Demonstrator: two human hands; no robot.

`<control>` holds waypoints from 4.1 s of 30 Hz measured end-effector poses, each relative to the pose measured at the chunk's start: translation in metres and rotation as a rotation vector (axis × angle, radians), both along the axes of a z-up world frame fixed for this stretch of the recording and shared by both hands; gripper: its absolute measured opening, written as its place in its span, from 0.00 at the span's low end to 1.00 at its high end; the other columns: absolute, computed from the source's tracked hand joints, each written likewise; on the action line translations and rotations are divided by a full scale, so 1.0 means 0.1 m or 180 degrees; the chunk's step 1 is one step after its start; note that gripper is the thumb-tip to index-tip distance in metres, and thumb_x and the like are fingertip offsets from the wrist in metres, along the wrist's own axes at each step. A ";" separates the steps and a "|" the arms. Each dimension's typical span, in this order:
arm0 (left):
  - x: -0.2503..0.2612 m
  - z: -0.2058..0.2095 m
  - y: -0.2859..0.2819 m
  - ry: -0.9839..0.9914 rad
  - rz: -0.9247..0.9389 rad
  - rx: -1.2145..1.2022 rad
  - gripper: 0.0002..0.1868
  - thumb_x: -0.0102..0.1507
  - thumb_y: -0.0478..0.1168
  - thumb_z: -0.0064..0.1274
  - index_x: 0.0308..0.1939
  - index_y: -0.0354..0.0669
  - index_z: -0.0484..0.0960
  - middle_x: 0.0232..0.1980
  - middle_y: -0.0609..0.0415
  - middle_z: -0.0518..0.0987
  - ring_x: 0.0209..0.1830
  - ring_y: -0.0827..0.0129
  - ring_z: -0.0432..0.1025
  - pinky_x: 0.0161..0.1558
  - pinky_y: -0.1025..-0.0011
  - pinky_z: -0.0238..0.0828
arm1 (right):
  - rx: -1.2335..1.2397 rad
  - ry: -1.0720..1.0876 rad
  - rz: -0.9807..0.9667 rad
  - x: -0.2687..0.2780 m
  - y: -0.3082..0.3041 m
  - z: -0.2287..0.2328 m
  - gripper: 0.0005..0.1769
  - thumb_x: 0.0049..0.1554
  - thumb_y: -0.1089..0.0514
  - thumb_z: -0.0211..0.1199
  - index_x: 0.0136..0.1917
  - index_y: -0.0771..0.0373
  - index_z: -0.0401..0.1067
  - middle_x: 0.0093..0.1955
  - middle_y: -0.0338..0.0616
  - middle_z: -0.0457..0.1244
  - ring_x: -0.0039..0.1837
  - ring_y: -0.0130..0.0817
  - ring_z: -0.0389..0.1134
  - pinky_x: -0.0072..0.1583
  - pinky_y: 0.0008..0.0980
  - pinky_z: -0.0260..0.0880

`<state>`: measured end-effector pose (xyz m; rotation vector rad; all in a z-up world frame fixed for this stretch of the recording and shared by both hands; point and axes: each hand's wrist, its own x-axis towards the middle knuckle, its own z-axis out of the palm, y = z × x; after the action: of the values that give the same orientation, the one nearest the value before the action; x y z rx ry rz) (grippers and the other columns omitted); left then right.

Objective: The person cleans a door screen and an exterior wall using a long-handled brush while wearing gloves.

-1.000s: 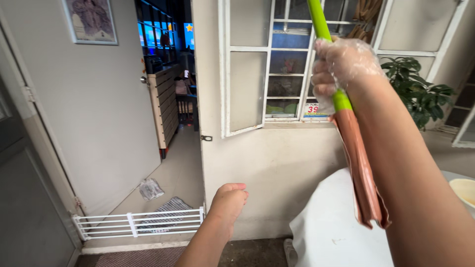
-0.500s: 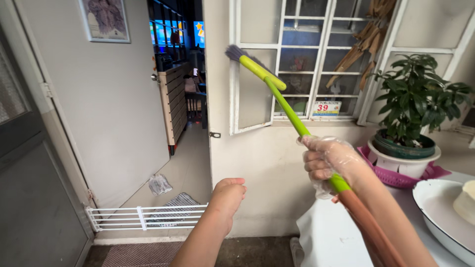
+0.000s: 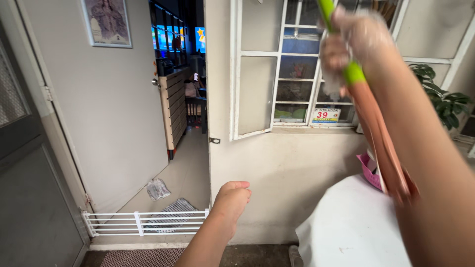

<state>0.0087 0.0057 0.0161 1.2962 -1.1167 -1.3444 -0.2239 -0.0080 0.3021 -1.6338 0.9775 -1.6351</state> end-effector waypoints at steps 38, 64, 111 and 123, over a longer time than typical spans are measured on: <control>-0.31 -1.36 -0.03 0.0377 -0.0170 0.1175 0.13 0.62 0.43 0.60 0.47 0.42 0.86 0.46 0.55 0.82 0.47 0.68 0.72 0.50 0.64 0.66 | 0.3322 -0.0663 0.0667 0.61 1.31 -3.53 0.14 0.62 0.53 0.63 0.60 0.57 0.73 0.29 0.33 0.53 0.28 0.23 0.52 0.31 0.26 0.51; 0.08 0.36 -0.29 0.0004 0.0060 -0.1281 0.20 0.65 0.43 0.53 0.58 0.36 0.77 0.51 0.52 0.83 0.53 0.69 0.75 0.57 0.70 0.67 | 0.2583 -0.0322 0.0618 0.98 1.20 -2.49 0.14 0.62 0.48 0.58 0.52 0.60 0.64 0.26 0.36 0.49 0.22 0.25 0.43 0.23 0.31 0.42; -1.01 -1.32 -1.09 0.0155 -0.0123 0.0601 0.10 0.64 0.31 0.48 0.48 0.33 0.79 0.37 0.45 0.79 0.35 0.57 0.77 0.35 0.62 0.73 | 0.2586 0.0237 -0.0660 0.40 0.70 -3.93 0.37 0.60 0.50 0.64 0.80 0.45 0.58 0.26 0.40 0.56 0.26 0.29 0.57 0.31 0.33 0.58; -0.97 -0.38 -1.25 0.0351 -0.0369 -0.0360 0.06 0.65 0.33 0.51 0.45 0.36 0.79 0.38 0.49 0.81 0.34 0.63 0.76 0.34 0.66 0.74 | 0.2448 -0.0046 -0.0574 0.66 1.16 -2.73 0.37 0.61 0.50 0.61 0.81 0.40 0.52 0.23 0.39 0.53 0.24 0.32 0.53 0.28 0.36 0.55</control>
<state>-0.0887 -0.1195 -0.0221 1.0770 -1.1883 -1.3992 -0.1579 0.1078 0.0288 -1.0253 1.5359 -1.1399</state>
